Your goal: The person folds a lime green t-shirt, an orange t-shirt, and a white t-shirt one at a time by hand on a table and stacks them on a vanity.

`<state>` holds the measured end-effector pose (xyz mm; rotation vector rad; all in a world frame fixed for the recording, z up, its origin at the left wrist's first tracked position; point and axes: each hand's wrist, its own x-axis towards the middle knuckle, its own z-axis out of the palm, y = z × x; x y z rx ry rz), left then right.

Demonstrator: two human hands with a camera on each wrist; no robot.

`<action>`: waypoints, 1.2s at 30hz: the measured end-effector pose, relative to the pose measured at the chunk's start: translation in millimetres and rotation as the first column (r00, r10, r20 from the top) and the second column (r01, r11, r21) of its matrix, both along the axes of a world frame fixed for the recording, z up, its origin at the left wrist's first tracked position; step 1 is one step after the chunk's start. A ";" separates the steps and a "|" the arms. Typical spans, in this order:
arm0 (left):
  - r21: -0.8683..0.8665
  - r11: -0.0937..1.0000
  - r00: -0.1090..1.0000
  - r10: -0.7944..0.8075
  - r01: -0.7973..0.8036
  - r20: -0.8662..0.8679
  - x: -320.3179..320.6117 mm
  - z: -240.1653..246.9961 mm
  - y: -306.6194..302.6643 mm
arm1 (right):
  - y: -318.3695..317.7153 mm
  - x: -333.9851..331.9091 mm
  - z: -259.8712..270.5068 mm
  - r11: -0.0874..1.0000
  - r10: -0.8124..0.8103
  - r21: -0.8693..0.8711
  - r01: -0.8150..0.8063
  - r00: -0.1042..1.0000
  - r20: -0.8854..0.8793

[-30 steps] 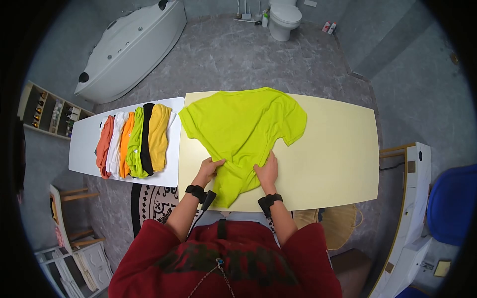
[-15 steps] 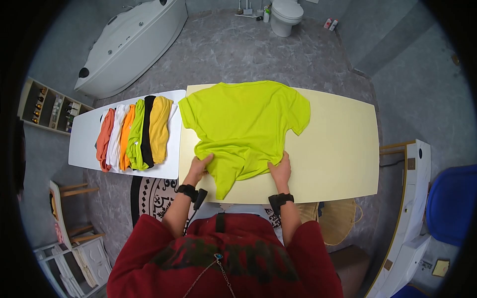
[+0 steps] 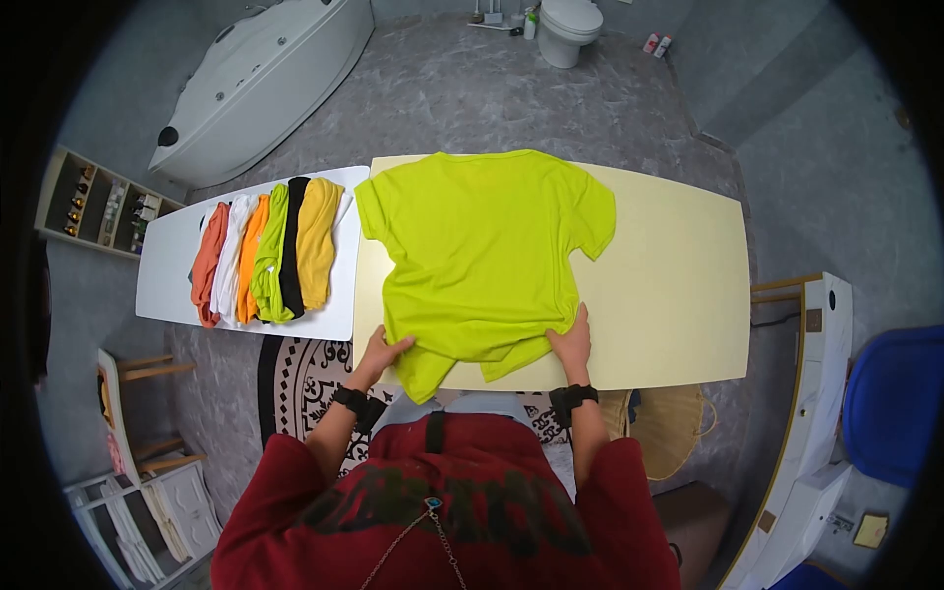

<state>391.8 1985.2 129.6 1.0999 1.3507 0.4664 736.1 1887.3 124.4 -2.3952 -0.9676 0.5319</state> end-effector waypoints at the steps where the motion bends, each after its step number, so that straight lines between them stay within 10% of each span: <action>1: -0.009 0.999 0.999 -0.030 0.031 0.026 -2.1 -3.1 -7.0 | -2.9 -3.4 -5.2 0.998 0.009 0.062 -0.007 0.999 -0.040; 8: -0.140 0.923 0.886 0.385 -0.360 0.259 -36.4 2.3 -3.4 | -35.8 37.3 -16.4 0.924 -0.256 0.125 0.362 0.827 -0.500; 15: -0.220 0.974 0.999 -0.042 0.046 0.025 -52.7 -10.0 -23.5 | -51.2 23.8 2.6 0.998 0.036 0.064 0.004 0.783 -0.621; 21: 0.056 0.998 0.986 0.007 0.003 -0.165 -73.0 -17.4 -23.1 | -70.2 50.5 -1.6 0.984 0.030 0.125 0.131 0.564 -0.826; 25: 0.109 0.991 0.979 -0.051 0.073 -0.195 -70.9 -27.2 -32.5 | -76.0 43.0 -6.7 0.998 0.014 0.046 0.031 0.670 -0.743; 28: 0.158 0.981 0.976 -0.077 0.111 -0.204 -77.7 -57.7 -42.9 | -84.9 27.5 -11.3 0.926 0.333 0.331 -0.182 0.808 -0.486; 36: 0.416 0.856 0.828 -0.024 0.306 -0.560 -74.1 -30.5 -40.3 | -93.4 48.2 -11.8 1.000 0.009 0.005 -0.007 0.885 -0.465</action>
